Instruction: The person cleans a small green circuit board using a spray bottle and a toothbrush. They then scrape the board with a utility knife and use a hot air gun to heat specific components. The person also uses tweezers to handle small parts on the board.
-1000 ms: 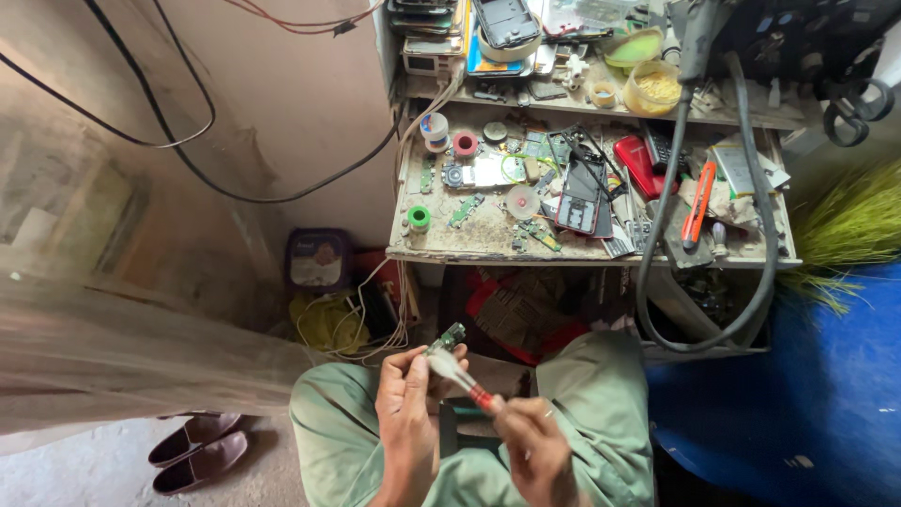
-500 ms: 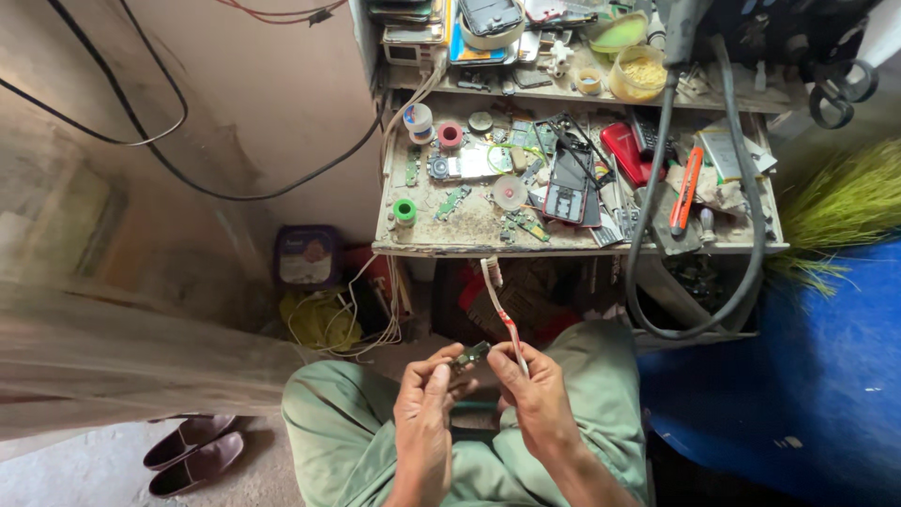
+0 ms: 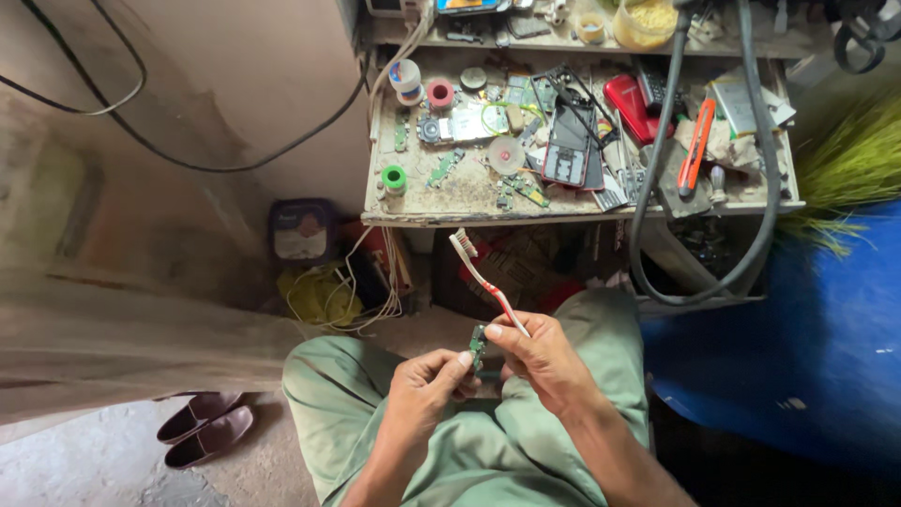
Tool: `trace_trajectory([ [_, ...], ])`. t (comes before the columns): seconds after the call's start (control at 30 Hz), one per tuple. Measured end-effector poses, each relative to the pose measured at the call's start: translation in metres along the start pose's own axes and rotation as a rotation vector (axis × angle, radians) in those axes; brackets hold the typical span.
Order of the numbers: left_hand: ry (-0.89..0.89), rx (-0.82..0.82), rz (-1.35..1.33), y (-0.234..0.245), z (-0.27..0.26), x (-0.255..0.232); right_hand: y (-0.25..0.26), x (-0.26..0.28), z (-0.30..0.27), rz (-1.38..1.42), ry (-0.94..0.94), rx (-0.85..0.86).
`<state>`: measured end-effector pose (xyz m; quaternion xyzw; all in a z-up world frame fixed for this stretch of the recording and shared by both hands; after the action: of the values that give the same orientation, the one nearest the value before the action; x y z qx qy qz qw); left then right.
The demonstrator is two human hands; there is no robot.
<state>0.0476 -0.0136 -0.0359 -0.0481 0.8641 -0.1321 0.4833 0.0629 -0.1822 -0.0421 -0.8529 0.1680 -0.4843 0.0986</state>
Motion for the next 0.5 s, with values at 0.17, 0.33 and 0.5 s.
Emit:
trace_trajectory([
  [0.17,-0.037,-0.003,0.033,0.001,-0.002,0.004,0.003,-0.007,0.004,0.014,-0.032,0.024],
  [0.33,-0.055,-0.037,0.074,0.007,-0.001,0.0,-0.001,-0.01,0.003,0.01,-0.042,0.067],
  [0.5,-0.108,-0.122,0.025,0.015,-0.001,-0.002,0.007,-0.02,0.003,-0.024,0.052,0.059],
])
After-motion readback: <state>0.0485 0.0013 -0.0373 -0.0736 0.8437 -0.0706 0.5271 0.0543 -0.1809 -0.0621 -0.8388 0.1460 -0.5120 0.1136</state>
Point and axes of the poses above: each hand's wrist, its own z-axis towards the middle knuckle, its own y-axis out of the back of the hand, x = y × z, the point moved 7 cm from there along z, towards the middle knuckle, and after that the axes turned 7 degrees about -x, right-handed, at the moved point
